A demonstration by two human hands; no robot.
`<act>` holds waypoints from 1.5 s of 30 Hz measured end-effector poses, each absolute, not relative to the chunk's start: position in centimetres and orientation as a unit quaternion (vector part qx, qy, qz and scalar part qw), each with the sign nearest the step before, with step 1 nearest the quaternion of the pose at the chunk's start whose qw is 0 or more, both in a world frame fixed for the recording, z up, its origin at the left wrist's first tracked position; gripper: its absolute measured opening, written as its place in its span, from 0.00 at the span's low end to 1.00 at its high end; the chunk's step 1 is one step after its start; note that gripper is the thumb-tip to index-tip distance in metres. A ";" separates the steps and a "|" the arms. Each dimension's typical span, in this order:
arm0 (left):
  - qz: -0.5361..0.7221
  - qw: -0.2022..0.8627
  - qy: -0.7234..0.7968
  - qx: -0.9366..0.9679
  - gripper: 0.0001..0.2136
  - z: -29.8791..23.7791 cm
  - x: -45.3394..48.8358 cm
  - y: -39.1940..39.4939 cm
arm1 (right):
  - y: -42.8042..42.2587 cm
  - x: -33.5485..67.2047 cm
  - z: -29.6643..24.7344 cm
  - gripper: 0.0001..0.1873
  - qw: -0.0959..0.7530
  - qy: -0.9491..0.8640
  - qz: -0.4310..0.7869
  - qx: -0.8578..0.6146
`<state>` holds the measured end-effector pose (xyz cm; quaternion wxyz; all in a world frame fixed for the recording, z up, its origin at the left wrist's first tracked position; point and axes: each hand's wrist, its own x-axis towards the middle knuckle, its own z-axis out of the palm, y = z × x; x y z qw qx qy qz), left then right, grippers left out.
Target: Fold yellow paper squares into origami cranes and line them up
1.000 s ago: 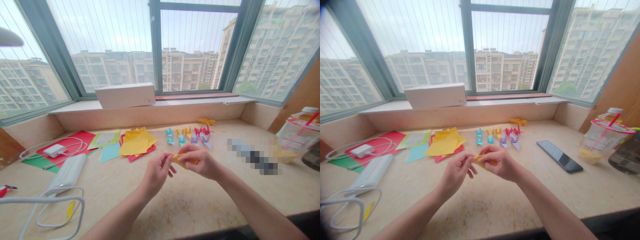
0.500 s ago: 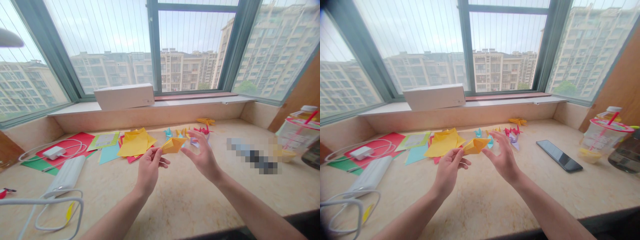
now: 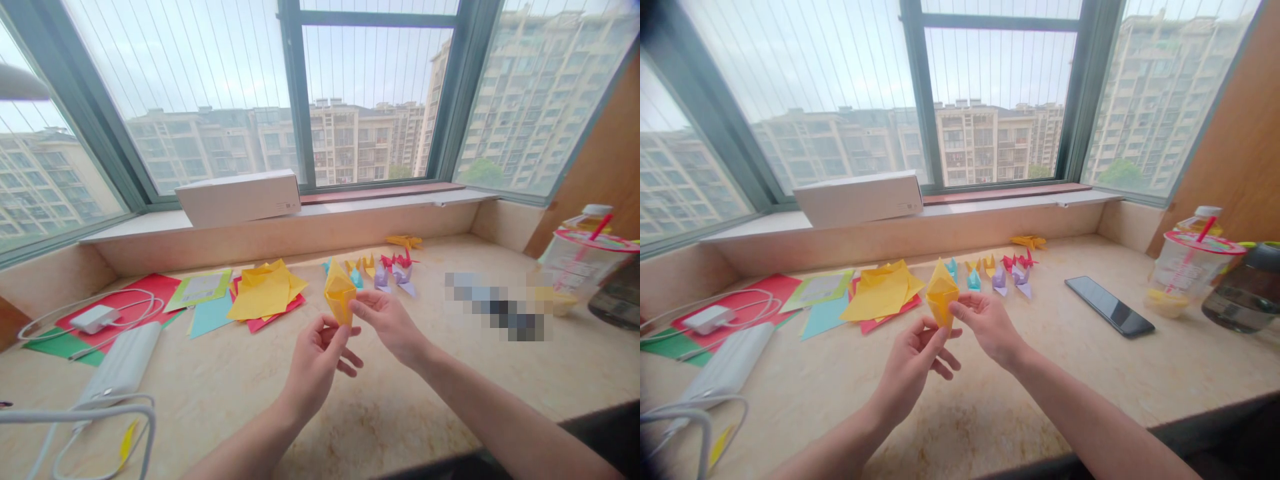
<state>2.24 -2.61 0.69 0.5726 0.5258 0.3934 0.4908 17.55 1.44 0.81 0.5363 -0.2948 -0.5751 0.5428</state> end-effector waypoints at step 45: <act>0.536 0.409 0.410 0.614 0.11 1.2 -0.2 -0.9 | 1.3 18.1 0.5 0.17 0.441 -0.643 0.553 -0.294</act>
